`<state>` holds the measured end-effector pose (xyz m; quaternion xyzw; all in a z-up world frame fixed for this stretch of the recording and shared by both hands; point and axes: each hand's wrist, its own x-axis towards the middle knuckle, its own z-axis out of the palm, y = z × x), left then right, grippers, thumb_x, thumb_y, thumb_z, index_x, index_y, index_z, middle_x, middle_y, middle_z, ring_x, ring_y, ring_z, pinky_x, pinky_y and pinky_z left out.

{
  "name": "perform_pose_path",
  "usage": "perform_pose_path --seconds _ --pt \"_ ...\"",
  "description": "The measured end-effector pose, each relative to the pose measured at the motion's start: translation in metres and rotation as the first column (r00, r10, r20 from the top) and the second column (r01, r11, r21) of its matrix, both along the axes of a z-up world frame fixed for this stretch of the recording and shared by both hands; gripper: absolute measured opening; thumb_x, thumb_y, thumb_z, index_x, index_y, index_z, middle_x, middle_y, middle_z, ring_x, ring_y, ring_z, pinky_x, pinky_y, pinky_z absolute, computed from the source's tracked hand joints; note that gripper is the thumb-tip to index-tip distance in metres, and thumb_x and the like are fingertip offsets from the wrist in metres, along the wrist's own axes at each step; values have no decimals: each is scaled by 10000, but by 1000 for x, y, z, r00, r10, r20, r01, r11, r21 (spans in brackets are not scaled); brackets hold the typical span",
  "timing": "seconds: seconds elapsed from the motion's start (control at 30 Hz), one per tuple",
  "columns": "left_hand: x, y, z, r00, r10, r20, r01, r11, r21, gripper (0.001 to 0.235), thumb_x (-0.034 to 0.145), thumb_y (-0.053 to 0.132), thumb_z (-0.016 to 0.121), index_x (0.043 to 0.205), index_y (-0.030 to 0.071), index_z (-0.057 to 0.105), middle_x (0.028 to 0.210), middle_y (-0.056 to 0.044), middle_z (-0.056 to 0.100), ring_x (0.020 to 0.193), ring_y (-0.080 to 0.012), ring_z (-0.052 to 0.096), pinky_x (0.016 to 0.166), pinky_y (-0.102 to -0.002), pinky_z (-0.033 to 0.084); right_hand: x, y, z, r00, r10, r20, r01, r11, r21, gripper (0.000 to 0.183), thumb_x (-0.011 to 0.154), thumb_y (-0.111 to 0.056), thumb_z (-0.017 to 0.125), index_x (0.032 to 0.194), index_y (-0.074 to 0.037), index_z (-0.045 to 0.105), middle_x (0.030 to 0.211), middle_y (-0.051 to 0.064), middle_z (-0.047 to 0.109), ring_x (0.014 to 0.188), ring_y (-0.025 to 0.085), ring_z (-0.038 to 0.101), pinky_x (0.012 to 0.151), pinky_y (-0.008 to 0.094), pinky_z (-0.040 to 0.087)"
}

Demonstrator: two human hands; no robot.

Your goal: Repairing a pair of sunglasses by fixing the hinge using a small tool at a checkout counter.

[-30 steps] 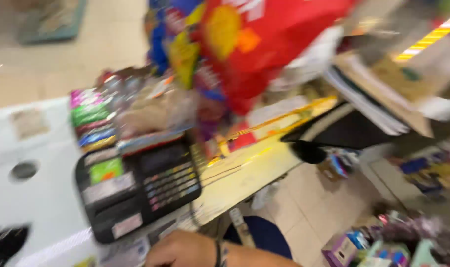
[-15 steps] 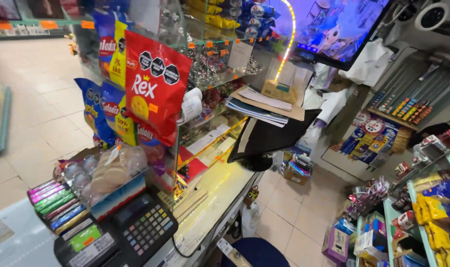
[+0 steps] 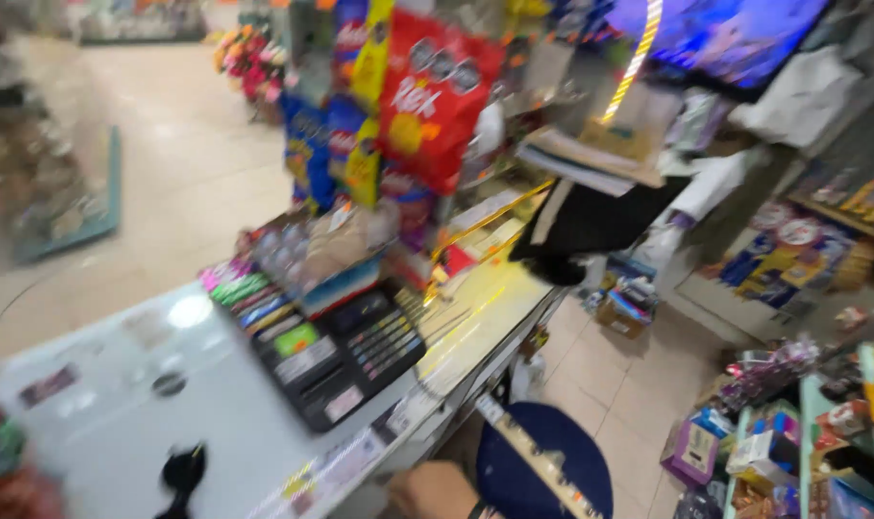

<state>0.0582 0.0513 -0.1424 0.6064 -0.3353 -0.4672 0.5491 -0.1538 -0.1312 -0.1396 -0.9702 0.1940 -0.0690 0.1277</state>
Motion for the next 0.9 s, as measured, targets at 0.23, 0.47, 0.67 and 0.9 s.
perform_pose_path --seconds 0.23,0.47,0.67,0.9 --pt "-71 146 75 942 186 -278 -185 982 30 287 989 229 634 1158 56 788 786 13 646 616 -70 549 565 -216 467 16 85 49 956 259 138 -291 898 329 308 945 -87 616 1212 -118 767 1188 59 785 1096 214 758 935 329 585" --pt "-76 159 55 968 202 -148 -186 976 115 254 972 289 636 1084 126 797 877 15 719 738 -105 647 701 -256 542 39 134 87 977 174 123 -213 826 521 353 778 -259 890 529 -151 663 504 -36 630 498 55 588 490 254 413" --pt "-76 146 49 932 341 -124 -335 940 61 224 973 226 655 1081 86 793 883 -24 692 744 -117 662 675 -250 584 47 135 80 969 231 88 -205 552 808 294 966 -253 632 1174 -98 771 1028 54 801 704 131 703 663 267 603" --pt "-52 107 74 932 357 61 -362 924 126 286 927 218 756 1112 0 766 901 -168 778 825 -226 753 670 -327 632 66 114 77 987 -80 138 -96 398 912 173 893 -83 766 1047 -7 787 941 130 794 880 174 698 833 368 589"
